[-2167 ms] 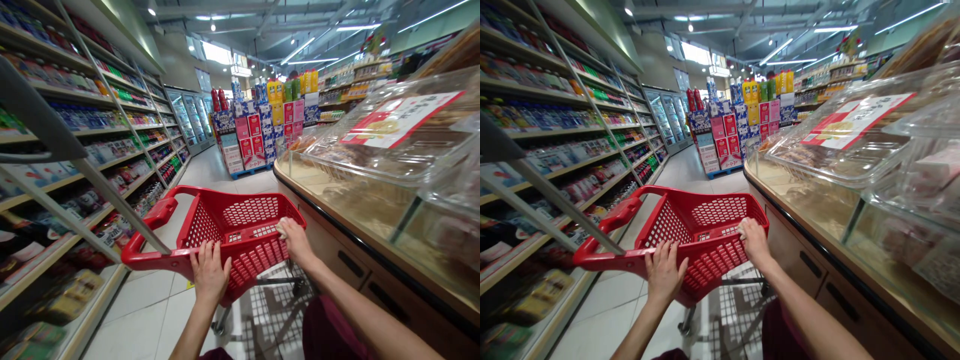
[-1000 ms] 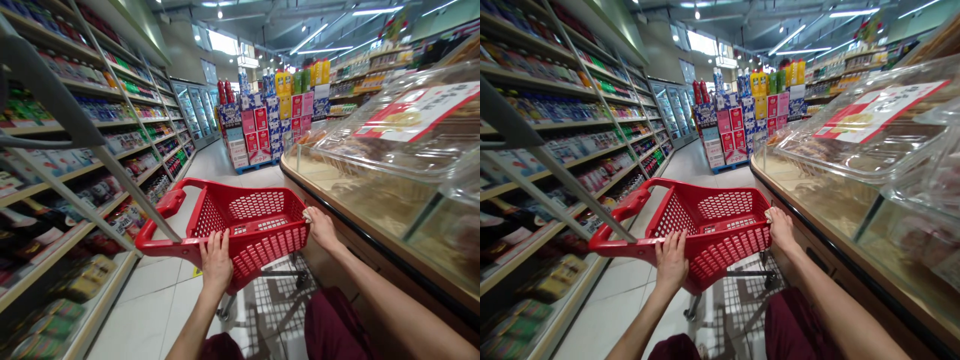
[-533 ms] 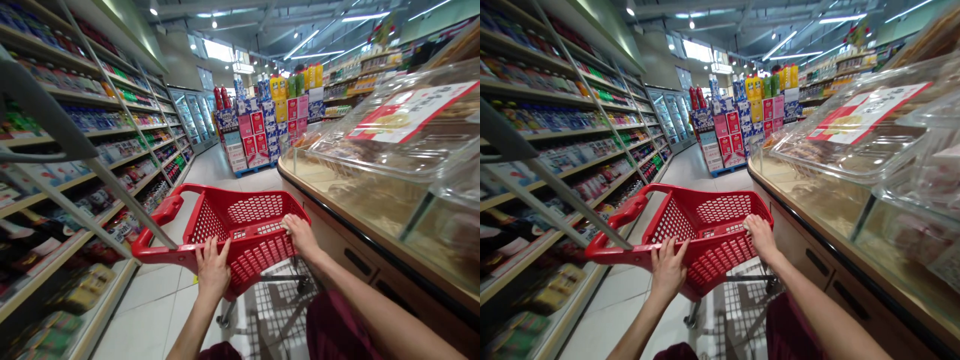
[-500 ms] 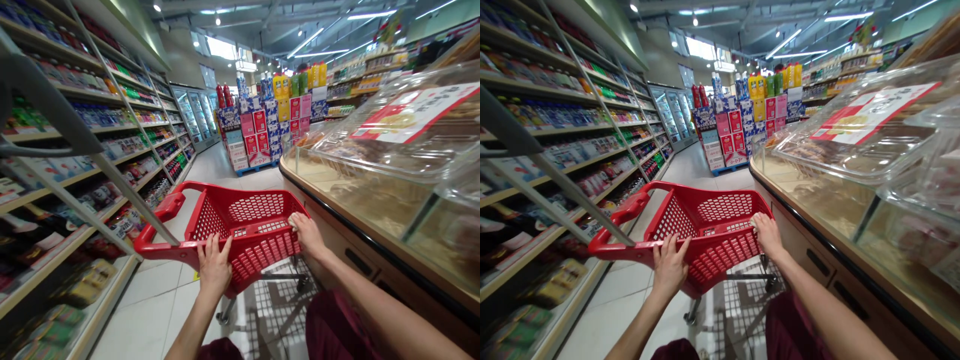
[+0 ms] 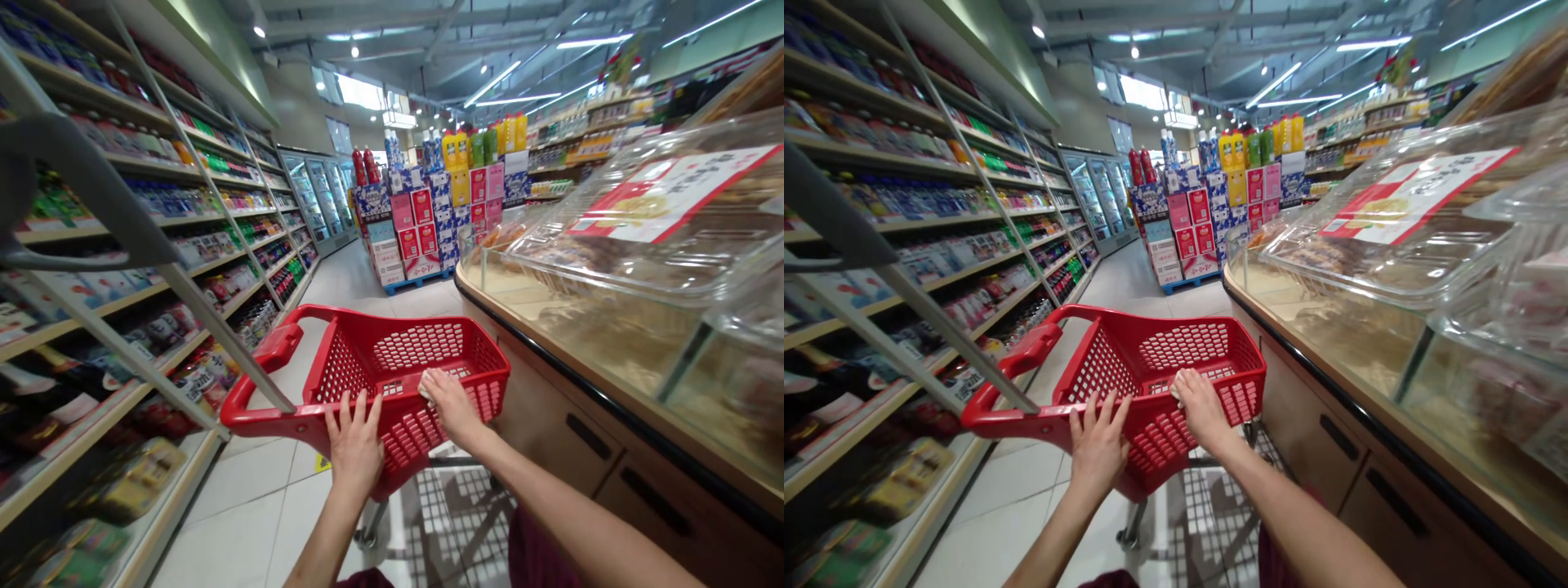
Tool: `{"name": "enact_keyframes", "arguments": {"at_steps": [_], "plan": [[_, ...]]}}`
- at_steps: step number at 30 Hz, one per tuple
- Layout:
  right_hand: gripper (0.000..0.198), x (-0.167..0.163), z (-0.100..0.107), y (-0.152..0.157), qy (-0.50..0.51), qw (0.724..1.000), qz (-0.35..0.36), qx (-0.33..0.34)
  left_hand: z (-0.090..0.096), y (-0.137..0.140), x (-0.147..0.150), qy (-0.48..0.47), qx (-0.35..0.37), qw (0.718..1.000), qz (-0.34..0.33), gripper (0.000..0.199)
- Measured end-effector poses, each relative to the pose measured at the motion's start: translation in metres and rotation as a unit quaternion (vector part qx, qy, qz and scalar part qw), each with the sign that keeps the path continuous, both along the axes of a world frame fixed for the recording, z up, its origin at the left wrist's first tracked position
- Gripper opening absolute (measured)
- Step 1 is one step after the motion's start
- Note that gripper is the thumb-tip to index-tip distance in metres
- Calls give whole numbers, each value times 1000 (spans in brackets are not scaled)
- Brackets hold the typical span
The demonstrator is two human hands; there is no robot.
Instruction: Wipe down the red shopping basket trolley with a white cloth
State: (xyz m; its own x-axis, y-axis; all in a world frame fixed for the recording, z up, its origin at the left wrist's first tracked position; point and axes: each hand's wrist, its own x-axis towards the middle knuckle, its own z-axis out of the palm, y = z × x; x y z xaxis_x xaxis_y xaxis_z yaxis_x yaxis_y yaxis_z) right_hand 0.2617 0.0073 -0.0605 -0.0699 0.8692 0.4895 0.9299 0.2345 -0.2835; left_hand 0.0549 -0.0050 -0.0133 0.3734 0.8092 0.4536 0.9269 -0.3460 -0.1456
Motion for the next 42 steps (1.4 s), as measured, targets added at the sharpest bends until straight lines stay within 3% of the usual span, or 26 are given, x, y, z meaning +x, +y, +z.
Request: {"name": "enact_keyframes", "arguments": {"at_steps": [3,8,11,14,18,20,22,26,29,34,37,39,42], "plan": [[56,10,-4,-2,-5,1000,-5,-3,-1,2,-3,9,-2,1000,-5,59],[47,90,-10,-9,-25,991,-126,-37,-1,0,-2,3,-11,1000,3,60],[43,113,-9,-11,-24,980,-192,-52,0,-2,1,8,-19,1000,0,59],[44,90,-6,-10,-6,980,-193,-44,1,-3,4,15,-15,1000,-3,57],[48,29,-2,-6,0,998,-63,-20,3,-3,5,26,-10,1000,2,56],[50,19,-2,-6,-11,1000,-22,-16,3,-3,4,28,-12,1000,7,56],[51,33,-3,-8,-19,999,-32,-19,3,-3,3,29,-15,999,11,56],[47,89,-7,-11,-6,987,-159,-38,4,-4,5,28,-23,999,18,56],[45,93,-9,-10,15,980,-197,-34,4,-5,9,30,-26,999,19,57],[45,15,-8,-10,21,998,-50,34,1,-5,10,38,-18,999,21,57],[45,8,-7,-14,-2,999,15,49,1,-5,9,37,-18,999,25,58],[46,33,-6,-15,-6,999,-33,23,0,-5,9,30,-23,999,26,59],[44,69,-5,-13,11,984,-174,-18,-1,-5,10,22,-30,999,24,60]]}}
